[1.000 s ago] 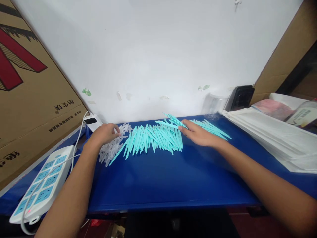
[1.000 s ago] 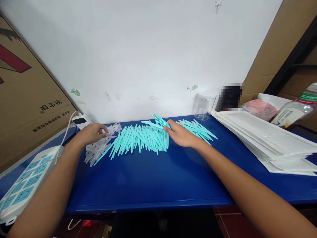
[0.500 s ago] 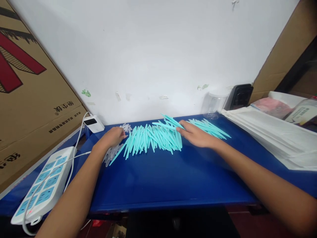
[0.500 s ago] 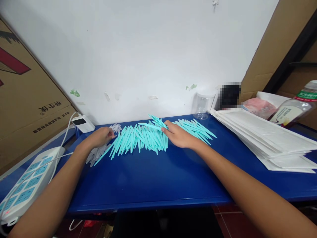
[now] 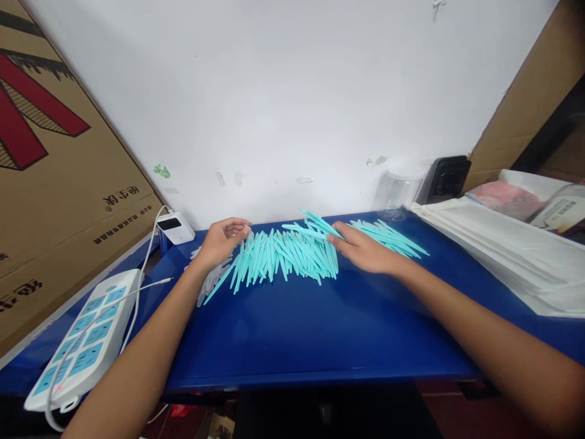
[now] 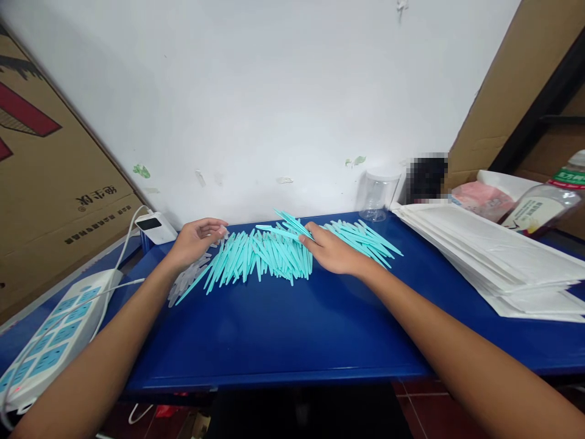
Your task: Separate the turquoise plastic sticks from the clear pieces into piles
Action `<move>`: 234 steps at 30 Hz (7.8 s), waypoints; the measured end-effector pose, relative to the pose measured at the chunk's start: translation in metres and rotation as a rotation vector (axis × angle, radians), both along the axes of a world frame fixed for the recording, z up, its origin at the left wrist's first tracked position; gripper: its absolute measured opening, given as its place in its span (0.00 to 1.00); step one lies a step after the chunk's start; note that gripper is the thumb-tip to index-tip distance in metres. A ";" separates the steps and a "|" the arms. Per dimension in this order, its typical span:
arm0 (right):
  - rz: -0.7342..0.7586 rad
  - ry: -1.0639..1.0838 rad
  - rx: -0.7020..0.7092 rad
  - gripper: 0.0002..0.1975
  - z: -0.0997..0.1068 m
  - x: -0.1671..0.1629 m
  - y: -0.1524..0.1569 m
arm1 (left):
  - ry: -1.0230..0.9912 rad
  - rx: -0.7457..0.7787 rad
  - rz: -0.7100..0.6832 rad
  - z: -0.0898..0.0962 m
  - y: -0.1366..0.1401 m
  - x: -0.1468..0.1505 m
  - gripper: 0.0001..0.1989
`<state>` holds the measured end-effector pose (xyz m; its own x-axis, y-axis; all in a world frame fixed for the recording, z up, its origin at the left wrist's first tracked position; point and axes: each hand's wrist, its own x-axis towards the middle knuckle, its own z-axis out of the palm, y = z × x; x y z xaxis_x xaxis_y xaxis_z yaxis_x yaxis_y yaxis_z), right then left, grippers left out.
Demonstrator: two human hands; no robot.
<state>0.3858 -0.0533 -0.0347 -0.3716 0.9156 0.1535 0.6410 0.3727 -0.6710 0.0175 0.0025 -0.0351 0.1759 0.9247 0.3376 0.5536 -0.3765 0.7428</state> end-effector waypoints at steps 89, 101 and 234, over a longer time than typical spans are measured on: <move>0.296 0.567 -0.638 0.21 0.005 -0.008 -0.005 | -0.193 -0.009 -0.106 0.012 -0.033 0.043 0.22; 0.377 0.538 -0.683 0.22 0.005 -0.005 -0.005 | -0.204 0.048 -0.096 0.009 -0.030 0.039 0.18; 0.125 -0.226 0.290 0.09 -0.011 -0.025 -0.012 | -0.339 -0.271 -0.229 -0.017 -0.056 0.088 0.22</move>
